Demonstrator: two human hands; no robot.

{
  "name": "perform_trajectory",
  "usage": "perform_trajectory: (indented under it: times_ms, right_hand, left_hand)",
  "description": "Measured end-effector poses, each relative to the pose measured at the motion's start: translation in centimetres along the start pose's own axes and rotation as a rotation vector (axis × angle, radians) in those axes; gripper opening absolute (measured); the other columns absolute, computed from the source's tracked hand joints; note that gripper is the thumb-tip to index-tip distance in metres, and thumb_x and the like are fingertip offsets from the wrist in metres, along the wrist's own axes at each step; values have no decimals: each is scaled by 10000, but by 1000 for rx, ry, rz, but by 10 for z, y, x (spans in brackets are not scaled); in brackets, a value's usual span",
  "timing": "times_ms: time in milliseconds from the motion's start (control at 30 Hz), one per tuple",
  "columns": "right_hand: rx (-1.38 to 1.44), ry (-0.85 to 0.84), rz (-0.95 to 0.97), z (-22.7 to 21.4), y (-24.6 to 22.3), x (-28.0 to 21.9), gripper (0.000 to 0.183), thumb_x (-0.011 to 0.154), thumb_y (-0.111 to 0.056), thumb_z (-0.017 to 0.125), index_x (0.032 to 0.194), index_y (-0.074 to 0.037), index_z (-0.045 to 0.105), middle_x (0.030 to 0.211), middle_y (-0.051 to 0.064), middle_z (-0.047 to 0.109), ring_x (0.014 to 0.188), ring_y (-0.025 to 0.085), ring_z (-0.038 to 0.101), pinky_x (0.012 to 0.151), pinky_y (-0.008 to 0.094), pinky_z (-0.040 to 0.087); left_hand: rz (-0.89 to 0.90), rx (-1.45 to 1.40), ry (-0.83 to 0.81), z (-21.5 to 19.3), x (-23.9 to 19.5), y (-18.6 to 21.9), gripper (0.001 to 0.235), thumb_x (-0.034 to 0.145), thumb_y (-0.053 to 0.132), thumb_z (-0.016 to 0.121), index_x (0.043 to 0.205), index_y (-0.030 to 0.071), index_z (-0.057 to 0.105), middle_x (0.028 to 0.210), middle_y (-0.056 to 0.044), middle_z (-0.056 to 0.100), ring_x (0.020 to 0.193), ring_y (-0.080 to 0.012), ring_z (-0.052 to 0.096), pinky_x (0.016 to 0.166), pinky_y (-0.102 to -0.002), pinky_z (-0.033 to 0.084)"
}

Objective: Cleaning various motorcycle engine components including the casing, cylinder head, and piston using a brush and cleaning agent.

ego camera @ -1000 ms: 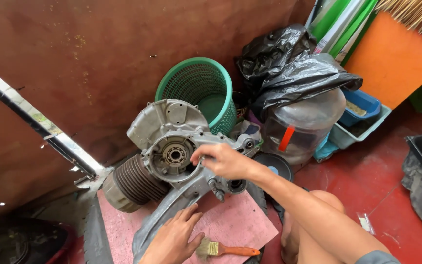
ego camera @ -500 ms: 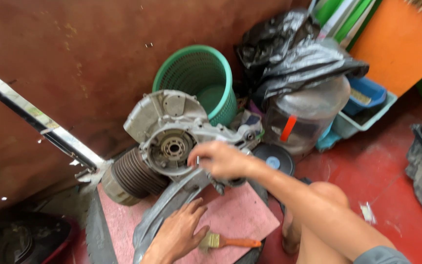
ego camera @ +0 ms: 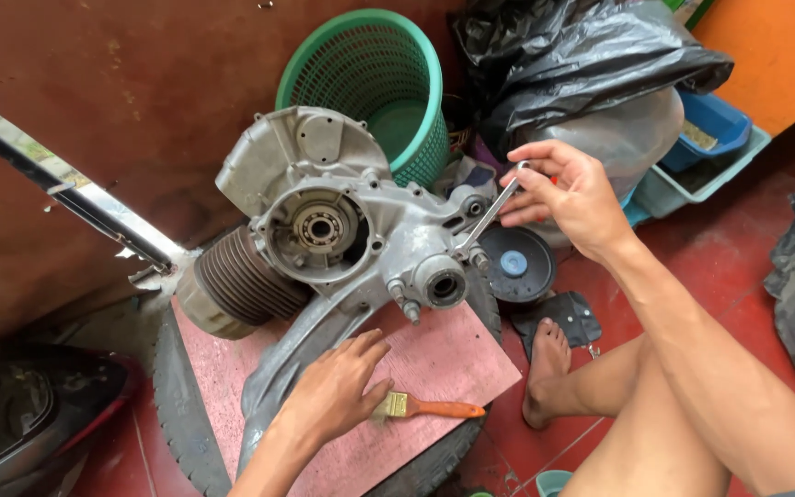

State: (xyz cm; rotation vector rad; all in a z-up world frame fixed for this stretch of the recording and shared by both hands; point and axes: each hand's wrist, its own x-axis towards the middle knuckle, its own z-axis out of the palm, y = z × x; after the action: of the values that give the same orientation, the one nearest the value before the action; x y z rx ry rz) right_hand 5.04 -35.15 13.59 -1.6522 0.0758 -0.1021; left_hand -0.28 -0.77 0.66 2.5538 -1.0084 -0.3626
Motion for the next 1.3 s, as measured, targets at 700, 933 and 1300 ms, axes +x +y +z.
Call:
perform_trajectory:
  times_ms: [700,933,1300]
  right_hand:
    - [-373,-303,-386,32,-30,2,300,945,114,607,1172,-37,733,979,49,691,759,102,632,650,207,488]
    - [-276,-465,-351,86,-10,5,392,882,161,546,1148,-48,744,969,57,744,795,109,700,638,209,611]
    - [-13,-203,-187,50,-5,7,222,1053,-82,570,1264,-42,625,936,43,654,774,184,745,613,213,575]
  left_hand:
    - [-40,-21,-20,-8,-4,5,549,923,382,630,1373,74,568,1478,-107,535,1233,-326,599,1006,-466,496]
    - [-41,-16,-45,0,3,5,519,905,366,630,1340,87,587,1455,-101,554,1227,-324,599,987,-460,506]
    - [-5,20,-27,-2,-2,0,537,925,368,625,1359,57,562,1469,-125,541,1274,-312,571,1024,-459,476]
